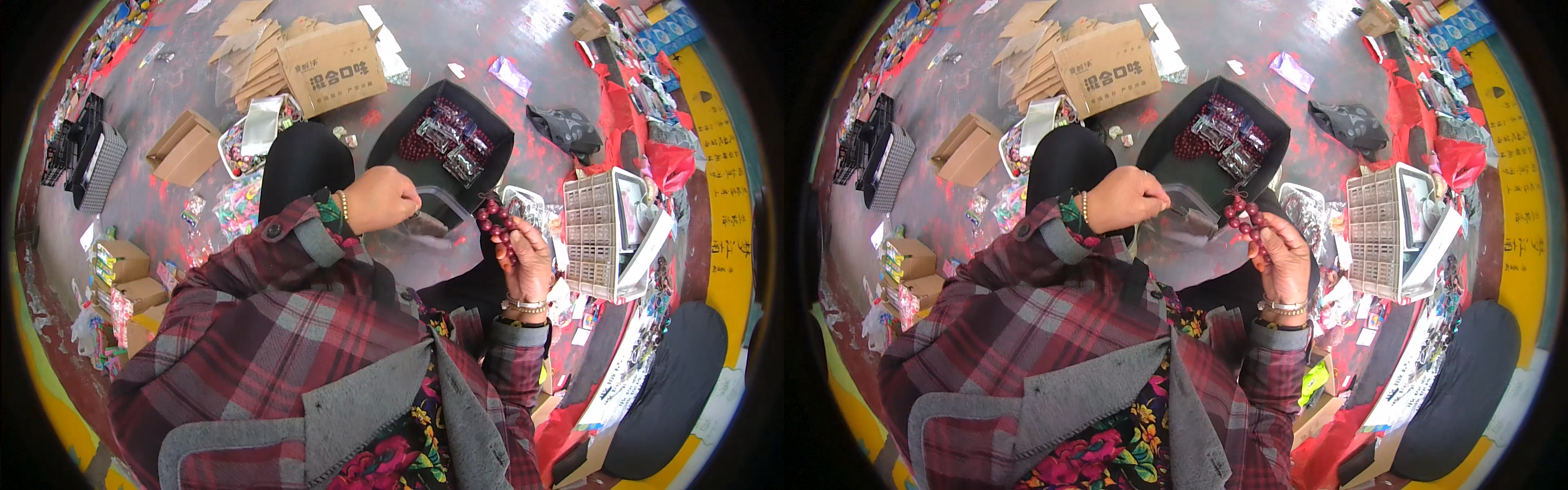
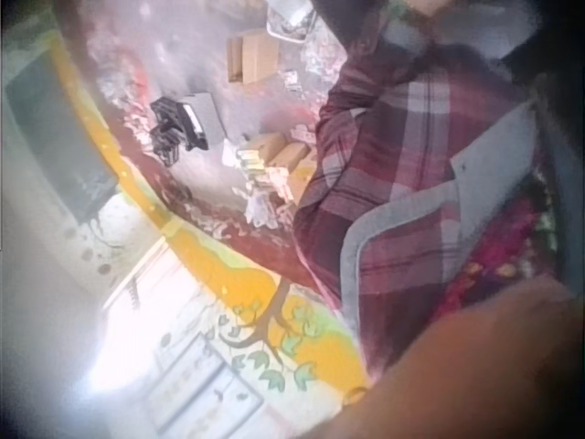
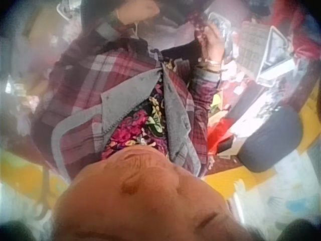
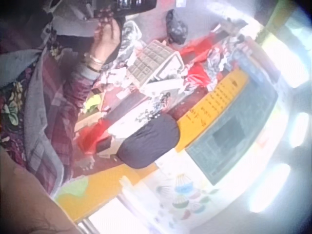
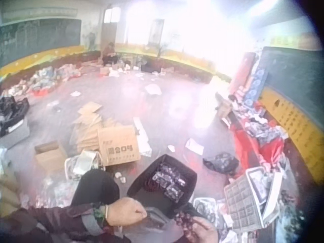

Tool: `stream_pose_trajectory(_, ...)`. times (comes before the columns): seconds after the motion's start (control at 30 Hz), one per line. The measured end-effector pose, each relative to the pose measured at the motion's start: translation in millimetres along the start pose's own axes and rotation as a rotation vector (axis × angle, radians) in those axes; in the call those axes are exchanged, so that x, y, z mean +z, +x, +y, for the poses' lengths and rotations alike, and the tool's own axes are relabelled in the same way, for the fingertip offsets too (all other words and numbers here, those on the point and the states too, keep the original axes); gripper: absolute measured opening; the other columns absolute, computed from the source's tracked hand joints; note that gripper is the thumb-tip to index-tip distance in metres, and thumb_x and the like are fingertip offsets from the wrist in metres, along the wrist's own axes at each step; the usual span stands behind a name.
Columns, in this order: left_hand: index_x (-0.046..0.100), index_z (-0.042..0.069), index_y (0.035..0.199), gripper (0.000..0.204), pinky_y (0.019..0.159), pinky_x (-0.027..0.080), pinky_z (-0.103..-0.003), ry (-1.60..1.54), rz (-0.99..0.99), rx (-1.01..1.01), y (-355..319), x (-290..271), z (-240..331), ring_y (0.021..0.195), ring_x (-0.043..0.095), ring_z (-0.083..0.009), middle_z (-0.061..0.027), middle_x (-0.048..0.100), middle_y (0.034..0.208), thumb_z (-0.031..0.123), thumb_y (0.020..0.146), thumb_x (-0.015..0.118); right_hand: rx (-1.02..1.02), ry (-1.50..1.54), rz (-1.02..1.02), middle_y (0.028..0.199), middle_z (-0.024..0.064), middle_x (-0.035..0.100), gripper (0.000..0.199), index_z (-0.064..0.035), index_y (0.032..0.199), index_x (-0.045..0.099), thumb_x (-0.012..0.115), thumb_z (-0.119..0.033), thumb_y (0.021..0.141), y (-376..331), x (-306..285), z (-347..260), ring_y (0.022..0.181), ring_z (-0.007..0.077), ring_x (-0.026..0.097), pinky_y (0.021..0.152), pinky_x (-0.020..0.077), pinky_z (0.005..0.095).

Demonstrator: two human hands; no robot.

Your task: The person sits on the floor and repeatedly picks up red beaded bracelets from a black tray, wipes them with a cloth, and places them into small clear plastic bags. The person then seals the bags and places them back into the tray.

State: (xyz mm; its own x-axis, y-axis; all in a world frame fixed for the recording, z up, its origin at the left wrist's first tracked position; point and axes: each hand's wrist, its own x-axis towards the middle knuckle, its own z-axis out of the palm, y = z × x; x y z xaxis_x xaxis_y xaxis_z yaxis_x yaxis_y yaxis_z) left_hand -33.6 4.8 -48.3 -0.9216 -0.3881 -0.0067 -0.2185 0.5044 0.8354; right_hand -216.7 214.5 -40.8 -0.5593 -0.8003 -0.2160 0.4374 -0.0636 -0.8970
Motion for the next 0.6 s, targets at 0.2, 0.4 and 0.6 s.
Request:
stream_pose_trajectory(0.2,0.067,0.001,0.076,0.019,0.065,0.048,-0.04,0.263,0.074,0.114,5,14,1,0.072,0.059,-0.0331,-0.0163,0.062,0.074,0.016,0.073,0.055,-0.059,-0.576,-0.184,0.08,0.006,0.064,0.023,-0.0002,0.105,0.06,0.059,-0.001,0.082,-18,47,-48,0.062,0.0106,0.057,0.053,0.0438,0.0206)
stream_pose_trajectory(0.4,0.066,0.002,0.077,0.02,0.067,0.047,-0.042,0.297,-0.011,0.083,2,17,23,0.073,0.059,-0.0342,-0.0166,0.061,0.074,0.016,0.073,0.054,-0.612,-1.455,-0.359,0.074,0.0119,0.056,0.018,-0.0028,0.093,0.059,0.06,-0.004,0.075,-10,75,-46,0.068,0.0281,0.057,0.059,0.0459,0.0341)
stream_pose_trajectory(0.6,0.065,0.002,0.076,0.019,0.067,0.047,-0.043,0.325,-0.045,0.134,-1,29,21,0.073,0.058,-0.0351,-0.0174,0.06,0.074,0.017,0.073,0.054,-0.627,-1.79,-0.508,0.07,0.0104,0.056,0.011,-0.0056,0.083,0.057,0.053,-0.005,0.072,-3,80,-40,0.071,0.0269,0.057,0.061,0.0466,0.0364)
